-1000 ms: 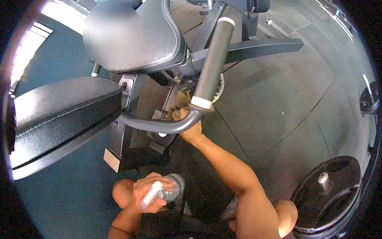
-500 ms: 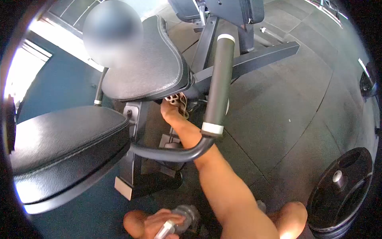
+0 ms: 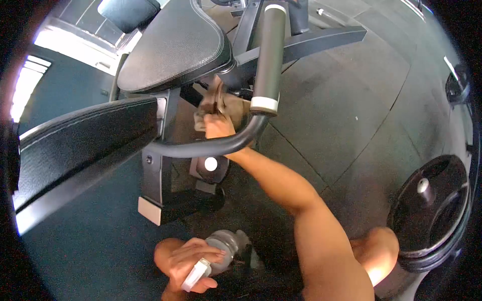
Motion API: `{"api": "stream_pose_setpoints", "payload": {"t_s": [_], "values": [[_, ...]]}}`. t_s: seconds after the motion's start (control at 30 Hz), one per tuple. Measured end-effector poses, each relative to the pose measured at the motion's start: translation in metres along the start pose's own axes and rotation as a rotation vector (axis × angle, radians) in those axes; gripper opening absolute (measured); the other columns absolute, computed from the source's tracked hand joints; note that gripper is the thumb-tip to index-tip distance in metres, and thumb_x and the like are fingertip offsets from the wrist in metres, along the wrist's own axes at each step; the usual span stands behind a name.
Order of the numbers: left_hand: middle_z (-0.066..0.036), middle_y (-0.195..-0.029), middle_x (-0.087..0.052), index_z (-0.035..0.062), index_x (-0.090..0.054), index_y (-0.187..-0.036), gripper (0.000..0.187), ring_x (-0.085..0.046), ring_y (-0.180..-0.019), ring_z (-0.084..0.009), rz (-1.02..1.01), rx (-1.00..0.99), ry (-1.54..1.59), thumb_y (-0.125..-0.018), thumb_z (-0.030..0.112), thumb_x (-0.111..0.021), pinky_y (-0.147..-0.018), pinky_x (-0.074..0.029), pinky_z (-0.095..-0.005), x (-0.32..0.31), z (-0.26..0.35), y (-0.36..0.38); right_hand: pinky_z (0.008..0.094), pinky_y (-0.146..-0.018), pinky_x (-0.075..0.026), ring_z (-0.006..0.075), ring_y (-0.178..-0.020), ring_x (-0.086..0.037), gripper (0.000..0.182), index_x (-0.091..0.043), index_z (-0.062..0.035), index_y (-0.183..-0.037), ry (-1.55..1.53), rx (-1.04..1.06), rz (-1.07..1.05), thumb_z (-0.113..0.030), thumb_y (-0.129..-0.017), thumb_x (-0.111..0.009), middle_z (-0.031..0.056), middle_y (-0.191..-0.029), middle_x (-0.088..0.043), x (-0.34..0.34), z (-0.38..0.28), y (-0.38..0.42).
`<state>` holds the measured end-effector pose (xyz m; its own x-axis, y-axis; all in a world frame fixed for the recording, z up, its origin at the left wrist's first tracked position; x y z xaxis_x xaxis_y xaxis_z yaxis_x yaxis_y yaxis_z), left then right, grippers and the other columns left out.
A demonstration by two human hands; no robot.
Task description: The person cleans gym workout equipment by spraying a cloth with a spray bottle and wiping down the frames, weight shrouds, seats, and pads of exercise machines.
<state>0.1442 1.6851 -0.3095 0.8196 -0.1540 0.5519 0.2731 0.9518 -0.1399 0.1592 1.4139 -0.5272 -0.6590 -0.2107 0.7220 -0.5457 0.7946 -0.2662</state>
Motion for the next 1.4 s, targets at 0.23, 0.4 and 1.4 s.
{"api": "stream_pose_setpoints", "payload": {"t_s": [0.23, 0.4, 1.4], "values": [[-0.02, -0.099, -0.071, -0.0084, -0.066, -0.103, 0.045, -0.07, -0.092, -0.0319, -0.073, -0.095, 0.174, -0.083, 0.03, -0.077, -0.076, -0.053, -0.04, -0.009, 0.013, 0.003, 0.0656, -0.112, -0.018, 0.0449, -0.134, -0.035, 0.056, -0.063, -0.0145, -0.128, 0.079, 0.283, -0.374, -0.052, -0.086, -0.061, 0.018, -0.144, -0.044, -0.057, -0.063, 0.082], [-0.02, -0.091, -0.073, -0.0086, -0.067, -0.098, 0.057, -0.073, -0.081, -0.0327, -0.007, -0.176, 0.051, -0.088, 0.048, -0.069, -0.07, -0.054, -0.0383, -0.012, 0.018, 0.002, 0.0605, -0.117, -0.013, 0.045, -0.142, -0.024, 0.082, -0.041, -0.0154, -0.149, 0.305, 0.181, -0.47, -0.059, -0.083, -0.063, 0.019, -0.157, -0.028, -0.091, -0.063, 0.072], [-0.018, -0.105, -0.069, -0.0068, -0.065, -0.1, 0.047, -0.069, -0.095, -0.0311, -0.137, -0.026, 0.121, -0.072, 0.025, -0.085, -0.078, -0.05, -0.0425, 0.003, -0.008, -0.001, 0.0527, -0.098, -0.044, 0.0404, -0.106, -0.064, 0.057, -0.073, 0.002, -0.098, -0.531, 0.001, -0.72, -0.049, -0.092, -0.05, 0.026, -0.109, -0.069, -0.175, -0.105, 0.059]]}}
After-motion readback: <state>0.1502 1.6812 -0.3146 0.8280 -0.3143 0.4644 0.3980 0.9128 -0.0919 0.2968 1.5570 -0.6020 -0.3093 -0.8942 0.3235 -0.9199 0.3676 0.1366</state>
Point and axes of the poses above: each hand's wrist, its own y-axis away from the middle knuckle, its own x-axis out of the back of the hand, z = x × y, the point moved 2 cm from there along -y, towards the middle knuckle
